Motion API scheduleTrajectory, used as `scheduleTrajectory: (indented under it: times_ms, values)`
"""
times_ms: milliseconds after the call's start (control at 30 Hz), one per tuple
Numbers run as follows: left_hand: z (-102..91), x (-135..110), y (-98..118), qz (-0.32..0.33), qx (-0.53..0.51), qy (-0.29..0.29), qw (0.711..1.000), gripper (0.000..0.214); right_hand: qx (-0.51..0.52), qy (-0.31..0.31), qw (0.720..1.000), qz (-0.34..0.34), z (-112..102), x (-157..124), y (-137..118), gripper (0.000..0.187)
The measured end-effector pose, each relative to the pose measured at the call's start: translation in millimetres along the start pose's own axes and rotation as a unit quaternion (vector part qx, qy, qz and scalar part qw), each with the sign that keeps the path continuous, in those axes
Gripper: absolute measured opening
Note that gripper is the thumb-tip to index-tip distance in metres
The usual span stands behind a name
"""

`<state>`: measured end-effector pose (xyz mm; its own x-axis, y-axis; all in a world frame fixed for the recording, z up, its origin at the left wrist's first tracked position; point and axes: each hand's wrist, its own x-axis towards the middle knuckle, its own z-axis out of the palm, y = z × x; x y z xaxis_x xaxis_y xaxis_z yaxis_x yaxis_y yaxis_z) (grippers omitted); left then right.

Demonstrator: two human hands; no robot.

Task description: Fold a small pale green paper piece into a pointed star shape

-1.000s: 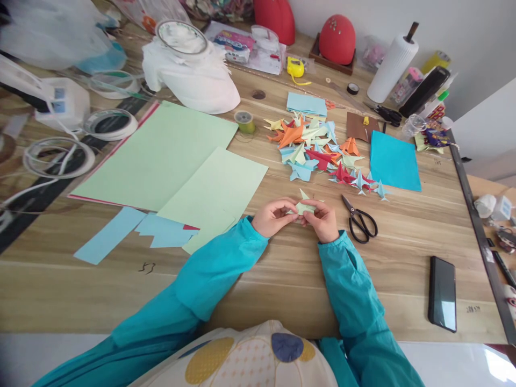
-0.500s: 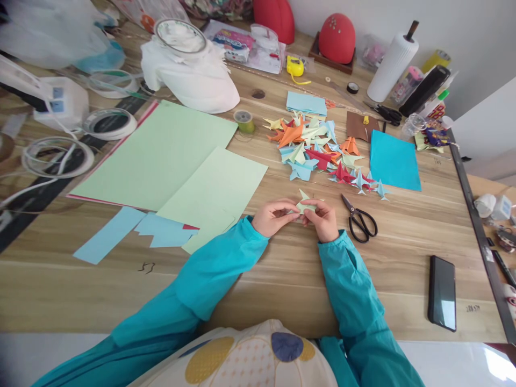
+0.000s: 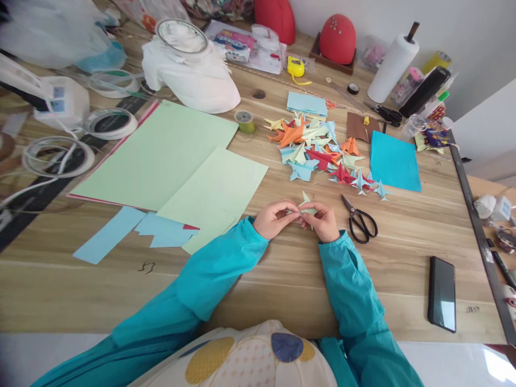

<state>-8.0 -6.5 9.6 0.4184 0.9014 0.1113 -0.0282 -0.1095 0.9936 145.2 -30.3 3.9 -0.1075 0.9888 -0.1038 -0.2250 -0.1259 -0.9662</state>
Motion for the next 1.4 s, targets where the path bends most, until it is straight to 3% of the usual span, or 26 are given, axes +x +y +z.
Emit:
scheduleTrajectory:
  times_ms: [200, 500, 800, 1100, 1400]
  values:
    - [-0.4, 0, 3, -0.040, -0.111, -0.046, 0.992, 0.018, 0.029, -0.009, 0.999, 0.025, 1, 0, -2, 0.011]
    - [-1.3, 2, 0, -0.072, -0.104, -0.017, 0.992, 0.021, 0.013, -0.014, 1.000, 0.008, -3, 1, 7, 0.015]
    - [-3.9, 3, -5, -0.076, -0.131, -0.032, 0.988, 0.023, 0.035, 0.009, 0.999, -0.030, -1, 4, 13, 0.014]
    - [-7.0, 5, -16, -0.077, -0.112, -0.038, 0.990, 0.025, 0.057, -0.012, 0.998, -0.018, -1, 6, 15, 0.014]
    - [-8.2, 5, -14, -0.085, -0.092, -0.052, 0.991, 0.028, 0.039, -0.012, 0.999, -0.022, -1, 8, 16, 0.020]
